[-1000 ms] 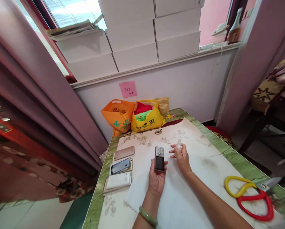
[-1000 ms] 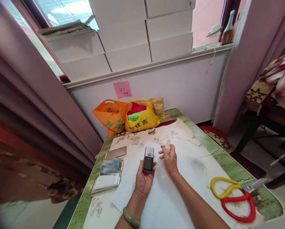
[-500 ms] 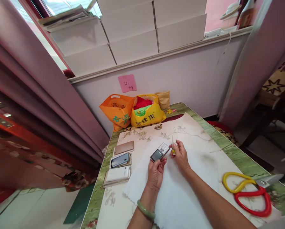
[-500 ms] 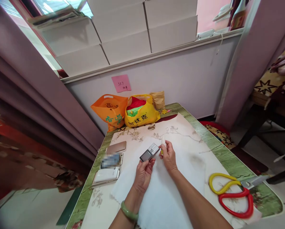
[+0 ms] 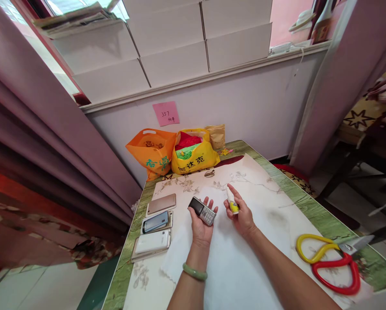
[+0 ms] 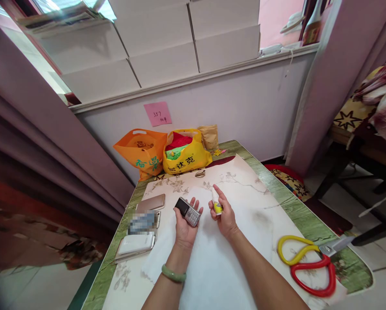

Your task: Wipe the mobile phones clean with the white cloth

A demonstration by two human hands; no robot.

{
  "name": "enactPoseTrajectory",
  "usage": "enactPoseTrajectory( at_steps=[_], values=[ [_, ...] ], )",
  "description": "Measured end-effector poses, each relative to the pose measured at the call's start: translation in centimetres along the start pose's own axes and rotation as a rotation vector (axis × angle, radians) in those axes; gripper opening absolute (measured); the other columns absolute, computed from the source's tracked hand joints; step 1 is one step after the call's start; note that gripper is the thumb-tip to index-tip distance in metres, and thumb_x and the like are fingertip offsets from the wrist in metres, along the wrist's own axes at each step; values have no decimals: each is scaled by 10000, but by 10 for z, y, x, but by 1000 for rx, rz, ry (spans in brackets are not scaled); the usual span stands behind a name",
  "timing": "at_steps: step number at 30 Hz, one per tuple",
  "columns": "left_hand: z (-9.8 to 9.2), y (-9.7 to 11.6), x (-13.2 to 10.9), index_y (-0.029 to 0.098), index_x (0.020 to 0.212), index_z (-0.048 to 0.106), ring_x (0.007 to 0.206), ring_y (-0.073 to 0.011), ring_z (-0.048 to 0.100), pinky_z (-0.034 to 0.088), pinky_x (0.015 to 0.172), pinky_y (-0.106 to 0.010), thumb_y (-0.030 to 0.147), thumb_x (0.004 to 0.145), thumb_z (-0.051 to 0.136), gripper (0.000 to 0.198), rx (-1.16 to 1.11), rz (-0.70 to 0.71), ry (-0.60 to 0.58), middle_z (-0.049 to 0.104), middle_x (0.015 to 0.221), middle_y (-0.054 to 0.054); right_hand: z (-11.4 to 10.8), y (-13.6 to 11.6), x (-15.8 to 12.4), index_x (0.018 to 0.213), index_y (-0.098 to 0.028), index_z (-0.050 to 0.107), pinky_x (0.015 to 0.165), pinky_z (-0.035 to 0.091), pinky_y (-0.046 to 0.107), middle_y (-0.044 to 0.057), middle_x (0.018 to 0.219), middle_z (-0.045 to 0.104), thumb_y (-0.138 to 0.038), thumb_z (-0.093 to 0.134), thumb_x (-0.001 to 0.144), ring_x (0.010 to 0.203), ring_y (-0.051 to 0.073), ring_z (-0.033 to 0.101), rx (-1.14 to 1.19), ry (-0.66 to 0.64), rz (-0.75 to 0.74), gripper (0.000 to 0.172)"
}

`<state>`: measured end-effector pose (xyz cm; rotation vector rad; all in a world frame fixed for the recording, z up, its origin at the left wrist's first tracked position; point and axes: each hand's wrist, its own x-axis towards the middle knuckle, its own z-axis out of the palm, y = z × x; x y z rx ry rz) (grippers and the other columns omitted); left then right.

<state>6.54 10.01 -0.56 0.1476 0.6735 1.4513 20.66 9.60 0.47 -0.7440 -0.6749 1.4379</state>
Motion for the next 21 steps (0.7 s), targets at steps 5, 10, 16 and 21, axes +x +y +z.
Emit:
enactPoseTrajectory(
  at_steps=[5, 10, 16, 21],
  values=[
    [-7, 4, -4, 224, 1209, 601, 1162, -310, 577, 516, 871, -496, 477, 890, 469, 428, 67, -70, -89, 565, 1341, -133, 0, 7, 0, 1406, -279, 336, 380, 290, 177, -40, 704, 532, -454, 396, 860, 422, 82, 383, -70, -54, -5, 577],
    [-7, 1, -5, 183, 1188, 616, 918, -217, 659, 552, 666, -321, 423, 887, 532, 394, 101, -50, -78, 581, 1323, -133, 5, 12, -11, 1436, -268, 290, 483, 471, 238, -9, 844, 613, -431, 532, 844, 543, 123, 529, -588, -34, -220, 660],
    [-10, -4, -6, 162, 1187, 617, 844, -175, 664, 543, 634, -263, 465, 885, 549, 434, 98, -49, -128, 616, 1270, -138, 6, 12, -22, 1419, -239, 396, 936, 499, 351, 83, 1328, 560, -325, 451, 883, 1067, 223, 621, -1063, -12, -530, 546],
    [-10, -6, -6, 129, 1159, 634, 902, -189, 668, 556, 746, -293, 500, 878, 551, 472, 108, -84, -101, 650, 1200, -153, 5, 13, -24, 1390, -251, 414, 899, 523, 342, 59, 1281, 597, -317, 435, 888, 1022, 219, 646, -1149, -47, -532, 506]
  ],
)
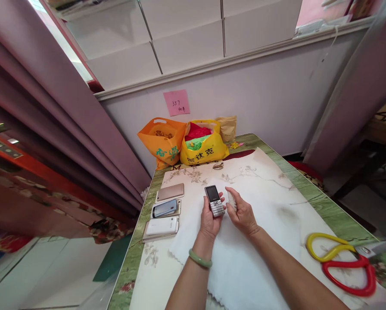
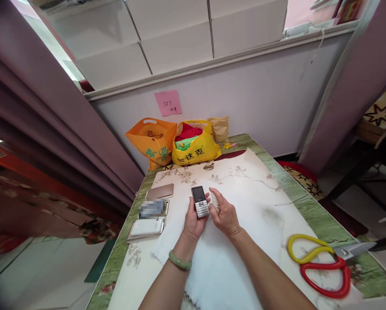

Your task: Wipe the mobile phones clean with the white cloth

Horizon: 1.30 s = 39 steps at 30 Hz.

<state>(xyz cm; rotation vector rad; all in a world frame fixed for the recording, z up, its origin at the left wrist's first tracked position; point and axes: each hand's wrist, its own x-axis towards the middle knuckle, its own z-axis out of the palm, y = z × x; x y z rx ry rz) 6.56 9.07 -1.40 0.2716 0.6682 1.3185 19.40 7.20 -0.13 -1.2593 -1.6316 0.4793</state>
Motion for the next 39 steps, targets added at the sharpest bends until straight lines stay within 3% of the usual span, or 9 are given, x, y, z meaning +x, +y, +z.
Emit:
enactPoseTrajectory(
  at_steps=[5, 20, 24, 27, 39],
  values=[
    [3, -1, -1, 109, 1113, 657, 881, -189, 672, 548, 780, -300, 487, 876, 561, 456, 17, -19, 22, 690, 1094, -144, 2, 0, -2, 1345, -245, 431, 787, 546, 313, 45, 1128, 665, -287, 443, 873, 882, 207, 676, -27, -42, -12, 474],
    [4, -1, -2, 92, 1060, 683, 887, -195, 680, 537, 844, -302, 465, 880, 567, 430, -3, -21, -16, 717, 985, -133, 3, 0, -2, 1408, -230, 345, 832, 532, 312, 64, 1328, 568, -270, 415, 879, 895, 193, 673, -54, -56, -43, 535],
    [4, -1, -2, 76, 1051, 685, 867, -189, 683, 535, 856, -302, 466, 891, 550, 442, -13, -39, -25, 721, 946, -131, 3, 2, -1, 1363, -219, 395, 790, 541, 301, 66, 1218, 636, -272, 435, 868, 844, 194, 679, -101, -88, -32, 500],
    [2, -1, -1, 78, 1098, 668, 876, -195, 683, 542, 847, -315, 470, 896, 538, 460, -1, -42, -19, 715, 1004, -142, 4, 4, -1, 1384, -210, 376, 740, 553, 296, 60, 1143, 664, -265, 431, 875, 784, 184, 681, -106, -41, -40, 515],
    [3, 0, -1, 85, 1070, 679, 828, -179, 683, 552, 808, -299, 447, 907, 527, 426, -40, -61, 1, 721, 972, -130, 3, 3, -1, 1403, -238, 378, 768, 555, 275, 46, 1278, 606, -230, 434, 879, 827, 162, 683, -94, 3, -111, 527]
  ],
)
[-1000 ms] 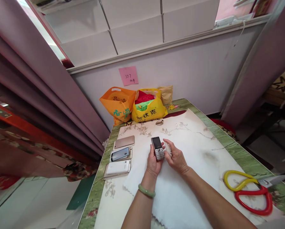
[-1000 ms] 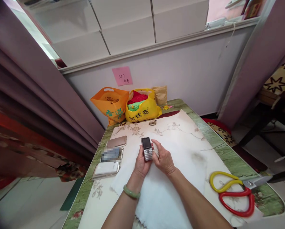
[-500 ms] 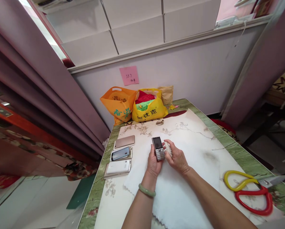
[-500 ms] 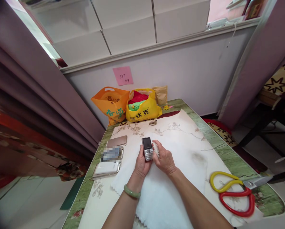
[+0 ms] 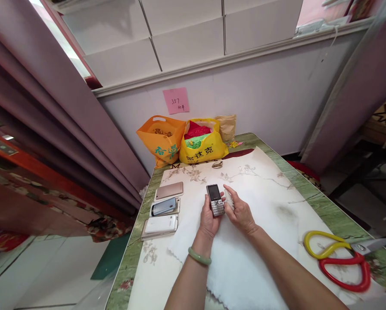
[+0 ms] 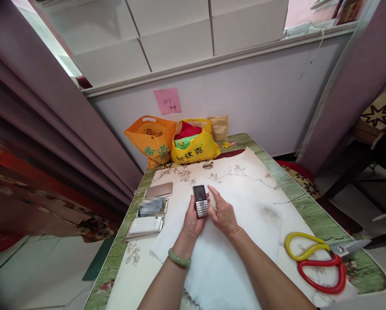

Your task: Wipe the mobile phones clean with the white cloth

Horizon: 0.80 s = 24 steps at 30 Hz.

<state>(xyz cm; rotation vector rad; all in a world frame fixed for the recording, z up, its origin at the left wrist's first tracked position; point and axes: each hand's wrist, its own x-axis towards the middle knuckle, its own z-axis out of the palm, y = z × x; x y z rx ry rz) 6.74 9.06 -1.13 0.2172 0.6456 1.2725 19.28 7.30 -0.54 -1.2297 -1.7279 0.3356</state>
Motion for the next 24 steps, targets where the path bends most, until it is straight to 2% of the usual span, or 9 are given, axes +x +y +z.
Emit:
enactPoseTrajectory(
  at_steps=[5, 9, 14, 19, 24],
  values=[
    [0, 0, -1, 72, 1028, 690, 805, -173, 681, 548, 803, -282, 442, 898, 544, 419, -12, 5, -24, 723, 907, -126, 0, 1, 0, 1338, -242, 450, 757, 552, 279, 23, 1149, 671, -230, 453, 871, 795, 167, 682, -2, -32, -3, 467],
    [2, 0, -1, 87, 1061, 680, 820, -179, 683, 552, 806, -301, 432, 900, 542, 405, 8, 13, 5, 718, 986, -137, 1, 1, 0, 1390, -242, 398, 746, 553, 276, 34, 1255, 624, -235, 441, 883, 782, 158, 681, 2, -20, 25, 508],
    [0, -1, -1, 80, 1067, 675, 813, -177, 685, 548, 819, -303, 419, 898, 549, 399, 16, 9, -12, 719, 988, -137, 0, 0, 0, 1331, -234, 455, 724, 551, 275, 24, 1149, 674, -234, 455, 872, 737, 160, 680, -23, -21, 10, 458],
    [0, -1, -1, 93, 1100, 665, 838, -186, 689, 539, 848, -321, 426, 908, 528, 408, 21, 9, -28, 717, 1017, -141, 0, 0, 1, 1378, -233, 413, 702, 554, 261, 45, 1238, 635, -252, 438, 898, 748, 154, 684, -42, 37, 10, 481],
    [1, -1, -2, 80, 1082, 666, 824, -180, 690, 539, 844, -310, 414, 909, 532, 399, 36, -3, -27, 723, 982, -139, 0, 0, 0, 1331, -229, 456, 712, 556, 264, 36, 1186, 662, -259, 446, 901, 791, 168, 696, -60, 45, -2, 431]
  ],
)
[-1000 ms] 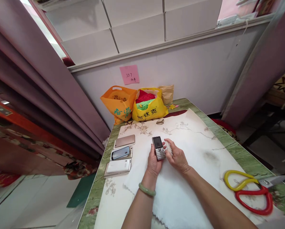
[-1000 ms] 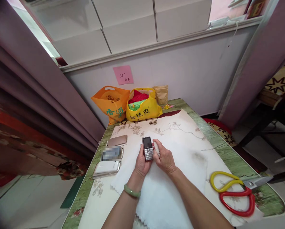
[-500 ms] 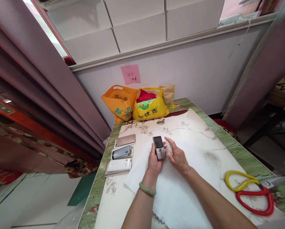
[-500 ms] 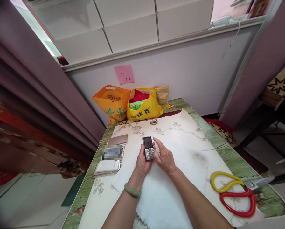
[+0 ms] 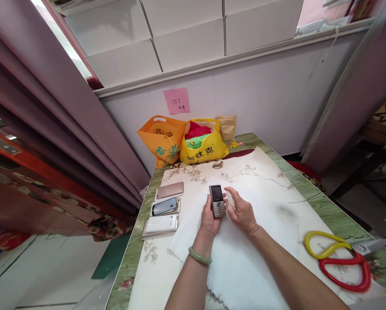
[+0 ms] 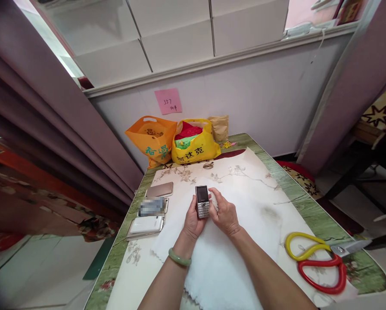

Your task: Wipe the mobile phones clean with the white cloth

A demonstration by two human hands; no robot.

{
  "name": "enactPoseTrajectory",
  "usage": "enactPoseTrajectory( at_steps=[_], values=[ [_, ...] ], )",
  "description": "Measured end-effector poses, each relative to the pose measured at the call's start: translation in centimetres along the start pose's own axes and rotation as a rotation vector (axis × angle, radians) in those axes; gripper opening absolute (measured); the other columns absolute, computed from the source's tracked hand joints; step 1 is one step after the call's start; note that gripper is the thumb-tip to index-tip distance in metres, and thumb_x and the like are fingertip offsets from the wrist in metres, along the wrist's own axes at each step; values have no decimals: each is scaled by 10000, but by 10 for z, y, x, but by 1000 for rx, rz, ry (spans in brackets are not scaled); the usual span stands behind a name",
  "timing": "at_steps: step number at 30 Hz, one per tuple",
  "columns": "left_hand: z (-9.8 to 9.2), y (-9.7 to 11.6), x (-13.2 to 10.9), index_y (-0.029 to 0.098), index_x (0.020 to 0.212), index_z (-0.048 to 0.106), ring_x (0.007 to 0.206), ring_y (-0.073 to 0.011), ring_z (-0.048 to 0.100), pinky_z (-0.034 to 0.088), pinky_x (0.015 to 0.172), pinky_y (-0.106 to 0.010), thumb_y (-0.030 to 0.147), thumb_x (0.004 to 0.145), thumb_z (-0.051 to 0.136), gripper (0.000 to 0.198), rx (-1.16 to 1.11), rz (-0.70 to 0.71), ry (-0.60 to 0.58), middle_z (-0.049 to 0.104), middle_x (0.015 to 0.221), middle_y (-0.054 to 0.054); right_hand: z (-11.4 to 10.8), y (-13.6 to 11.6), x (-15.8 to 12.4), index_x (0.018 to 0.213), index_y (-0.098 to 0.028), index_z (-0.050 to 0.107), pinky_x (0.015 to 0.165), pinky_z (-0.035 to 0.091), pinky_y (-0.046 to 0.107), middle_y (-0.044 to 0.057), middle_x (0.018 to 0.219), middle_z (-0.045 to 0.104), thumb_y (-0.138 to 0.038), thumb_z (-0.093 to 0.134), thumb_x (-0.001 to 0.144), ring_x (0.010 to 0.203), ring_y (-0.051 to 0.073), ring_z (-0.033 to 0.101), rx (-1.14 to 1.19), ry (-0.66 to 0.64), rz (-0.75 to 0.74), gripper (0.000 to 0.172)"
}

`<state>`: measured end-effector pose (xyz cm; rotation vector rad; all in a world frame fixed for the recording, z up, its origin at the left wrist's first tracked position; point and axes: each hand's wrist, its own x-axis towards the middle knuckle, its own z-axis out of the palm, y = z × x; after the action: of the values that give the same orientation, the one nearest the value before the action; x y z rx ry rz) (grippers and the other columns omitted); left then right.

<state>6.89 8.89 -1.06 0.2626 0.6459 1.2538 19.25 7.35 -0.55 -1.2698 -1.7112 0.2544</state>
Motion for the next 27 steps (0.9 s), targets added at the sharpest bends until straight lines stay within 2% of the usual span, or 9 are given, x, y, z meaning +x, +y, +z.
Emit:
enactPoseTrajectory(
  at_steps=[5, 9, 14, 19, 23, 27],
  values=[
    [-1, -1, 1, 93, 1119, 648, 838, -188, 691, 544, 837, -320, 417, 913, 523, 405, -18, 2, 9, 720, 999, -137, 1, 0, 0, 1362, -225, 434, 775, 554, 266, 48, 1253, 630, -249, 437, 910, 919, 180, 690, -10, 25, 0, 453],
    [-3, -1, 2, 86, 1111, 648, 807, -181, 690, 549, 814, -313, 423, 906, 533, 410, -9, 2, -8, 720, 987, -138, 0, -1, 0, 1332, -214, 455, 739, 556, 255, 45, 1200, 656, -235, 447, 893, 858, 170, 697, -22, 22, -28, 439],
    [-4, 1, 2, 88, 1110, 649, 816, -180, 690, 547, 808, -302, 428, 913, 515, 415, -24, -6, -10, 715, 1008, -140, -1, -3, 0, 1364, -223, 426, 718, 553, 250, 50, 1236, 636, -223, 445, 882, 808, 158, 690, -9, -8, -28, 482],
    [-3, 2, 1, 81, 1071, 663, 805, -182, 688, 542, 835, -322, 427, 912, 517, 408, -22, -10, -4, 713, 1006, -144, -1, -1, -1, 1309, -217, 465, 670, 546, 258, 37, 1112, 684, -227, 455, 866, 701, 158, 677, -8, -33, -5, 443],
    [-2, 1, 1, 85, 1096, 656, 813, -184, 686, 544, 828, -322, 433, 911, 518, 418, -27, -10, -3, 712, 1014, -141, 0, -1, 0, 1375, -213, 405, 659, 544, 257, 54, 1207, 648, -245, 434, 893, 714, 154, 677, -2, -19, 8, 484],
    [-4, 1, 2, 88, 1101, 656, 806, -185, 684, 549, 774, -308, 442, 908, 519, 426, -32, -22, 6, 713, 1002, -136, -2, -1, -1, 1342, -215, 437, 686, 549, 260, 49, 1204, 649, -251, 444, 893, 745, 155, 684, 0, -15, 1, 450]
  ],
)
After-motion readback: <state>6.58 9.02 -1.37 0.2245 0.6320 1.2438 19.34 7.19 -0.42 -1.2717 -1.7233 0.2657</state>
